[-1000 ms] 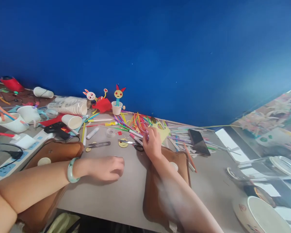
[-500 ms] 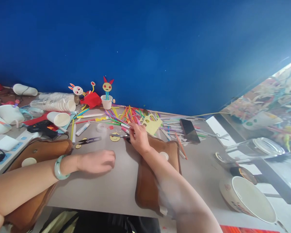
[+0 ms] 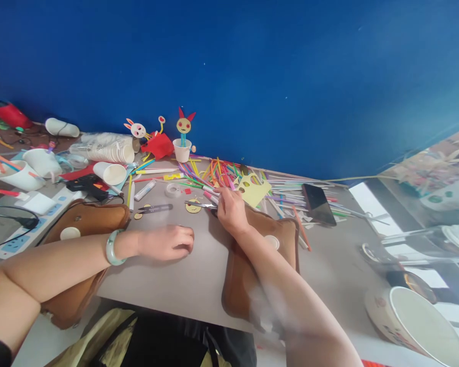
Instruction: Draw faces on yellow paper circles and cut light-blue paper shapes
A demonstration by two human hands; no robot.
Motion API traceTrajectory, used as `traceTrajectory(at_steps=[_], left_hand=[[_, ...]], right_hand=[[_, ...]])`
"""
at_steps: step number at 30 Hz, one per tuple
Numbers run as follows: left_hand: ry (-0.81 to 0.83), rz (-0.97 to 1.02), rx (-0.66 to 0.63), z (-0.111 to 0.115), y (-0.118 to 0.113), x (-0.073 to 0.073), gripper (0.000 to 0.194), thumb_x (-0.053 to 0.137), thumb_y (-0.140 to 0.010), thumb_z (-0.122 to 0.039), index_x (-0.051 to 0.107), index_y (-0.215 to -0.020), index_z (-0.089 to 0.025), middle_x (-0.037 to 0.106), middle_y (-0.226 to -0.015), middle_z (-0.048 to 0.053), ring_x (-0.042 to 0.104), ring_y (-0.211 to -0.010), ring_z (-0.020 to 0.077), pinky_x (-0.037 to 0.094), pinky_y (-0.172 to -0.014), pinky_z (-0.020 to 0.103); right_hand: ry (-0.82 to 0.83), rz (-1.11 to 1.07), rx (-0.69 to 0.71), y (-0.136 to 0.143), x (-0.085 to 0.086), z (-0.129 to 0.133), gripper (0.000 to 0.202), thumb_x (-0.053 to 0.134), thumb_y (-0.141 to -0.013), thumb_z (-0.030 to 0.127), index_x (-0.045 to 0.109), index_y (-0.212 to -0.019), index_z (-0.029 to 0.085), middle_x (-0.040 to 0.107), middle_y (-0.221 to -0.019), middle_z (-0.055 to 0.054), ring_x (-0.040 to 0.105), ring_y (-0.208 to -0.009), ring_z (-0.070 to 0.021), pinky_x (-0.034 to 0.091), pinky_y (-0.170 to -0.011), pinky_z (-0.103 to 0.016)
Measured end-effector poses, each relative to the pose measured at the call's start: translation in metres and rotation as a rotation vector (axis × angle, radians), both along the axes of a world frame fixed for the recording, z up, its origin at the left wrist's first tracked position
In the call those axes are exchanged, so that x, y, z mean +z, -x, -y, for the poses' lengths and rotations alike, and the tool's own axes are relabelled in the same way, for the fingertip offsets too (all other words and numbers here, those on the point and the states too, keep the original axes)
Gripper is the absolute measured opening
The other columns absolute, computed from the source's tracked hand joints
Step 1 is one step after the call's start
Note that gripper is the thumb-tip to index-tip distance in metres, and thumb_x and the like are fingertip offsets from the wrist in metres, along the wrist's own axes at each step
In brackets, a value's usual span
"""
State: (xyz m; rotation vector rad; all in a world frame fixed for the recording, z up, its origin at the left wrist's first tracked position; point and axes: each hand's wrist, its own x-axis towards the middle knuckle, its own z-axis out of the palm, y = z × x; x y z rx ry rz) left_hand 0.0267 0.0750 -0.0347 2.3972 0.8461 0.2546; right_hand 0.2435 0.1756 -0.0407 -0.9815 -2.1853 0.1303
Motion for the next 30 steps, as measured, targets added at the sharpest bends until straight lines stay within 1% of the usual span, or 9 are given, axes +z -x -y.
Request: traceTrajectory(at_steps=[4,7,10,12,14,17,20,23,30], left_hand=[[-0.006,-0.007,-0.006,0.001,0.0003,0.0018,0.012,0.056,-0.087,-0.014,0.067,-0.085,-0.019,0.064,-0.093,0.004,0.062,-0.08,0.0152,0.047,-0.077,0.025],[-0.019,0.002,-0.016,0.001,0.0008,0.0005,0.012,0.055,-0.087,-0.014,0.067,-0.085,-0.018,0.064,-0.092,0.004,0.062,-0.079,0.0155,0.047,-0.075,0.025],[-0.023,0.011,-0.022,0.001,0.0014,-0.0009,0.012,0.055,-0.087,-0.015,0.067,-0.084,-0.019,0.064,-0.091,0.004,0.062,-0.08,0.016,0.047,-0.076,0.026],[-0.023,0.008,-0.025,0.0008,0.0019,-0.0013,0.012,0.055,-0.087,-0.014,0.066,-0.084,-0.019,0.064,-0.092,0.004,0.062,-0.08,0.0162,0.047,-0.077,0.026],[-0.023,0.004,-0.028,0.0008,0.0023,-0.0012,0.012,0.056,-0.087,-0.014,0.066,-0.084,-0.019,0.064,-0.092,0.004,0.062,-0.08,0.0162,0.047,-0.077,0.026],[-0.03,0.002,-0.028,0.0013,0.0025,-0.0005,0.012,0.055,-0.087,-0.015,0.066,-0.084,-0.019,0.064,-0.091,0.004,0.062,-0.079,0.0159,0.047,-0.076,0.027],[-0.037,-0.005,-0.025,0.0021,0.0021,0.0003,0.011,0.055,-0.088,-0.015,0.065,-0.084,-0.019,0.064,-0.091,0.004,0.062,-0.08,0.0164,0.047,-0.075,0.027],[-0.038,-0.013,-0.026,0.0024,0.0016,0.0003,0.011,0.055,-0.088,-0.016,0.065,-0.084,-0.019,0.064,-0.091,0.004,0.063,-0.081,0.0169,0.047,-0.076,0.028],[-0.052,0.016,-0.038,0.0027,0.0032,-0.0055,0.012,0.053,-0.089,-0.016,0.064,-0.084,-0.02,0.063,-0.089,0.003,0.062,-0.081,0.0166,0.047,-0.077,0.028]], right_hand=[[0.024,-0.009,-0.003,0.0001,-0.0013,-0.0001,0.025,0.04,-0.096,0.02,0.063,-0.104,0.019,0.072,-0.095,-0.01,0.062,-0.081,-0.0247,0.047,-0.081,-0.038],[0.059,-0.009,-0.029,0.0008,-0.0023,0.0,0.023,0.042,-0.097,0.026,0.064,-0.104,0.021,0.072,-0.09,-0.008,0.062,-0.083,-0.0251,0.048,-0.081,-0.038],[0.053,-0.023,-0.071,0.0014,-0.002,-0.0002,0.025,0.043,-0.096,0.026,0.062,-0.111,0.021,0.072,-0.097,-0.009,0.063,-0.087,-0.0255,0.049,-0.084,-0.04],[-0.001,-0.058,-0.108,0.0015,-0.0011,-0.0009,0.033,0.044,-0.094,0.021,0.056,-0.124,0.021,0.07,-0.108,-0.012,0.064,-0.097,-0.027,0.049,-0.09,-0.043],[-0.071,-0.1,-0.128,0.0012,0.0,-0.002,0.047,0.045,-0.09,0.015,0.046,-0.137,0.02,0.063,-0.124,-0.015,0.058,-0.116,-0.0294,0.047,-0.098,-0.048],[-0.112,-0.136,-0.145,0.0004,0.0008,-0.0037,0.059,0.048,-0.084,0.01,0.043,-0.141,0.021,0.049,-0.139,-0.017,0.047,-0.132,-0.0313,0.048,-0.101,-0.051],[-0.103,-0.144,-0.169,-0.0002,0.0006,-0.0044,0.051,0.05,-0.08,0.009,0.054,-0.129,0.023,0.052,-0.13,-0.016,0.052,-0.125,-0.0311,0.048,-0.102,-0.052],[-0.092,-0.146,-0.153,0.0002,0.0005,-0.004,0.04,0.052,-0.081,0.01,0.059,-0.119,0.022,0.059,-0.116,-0.014,0.059,-0.113,-0.0297,0.049,-0.1,-0.052],[0.044,-0.157,-0.089,0.0038,-0.0017,-0.0003,0.023,0.055,-0.089,0.023,0.061,-0.112,0.021,0.068,-0.101,-0.009,0.067,-0.088,-0.0219,0.056,-0.085,-0.039]])
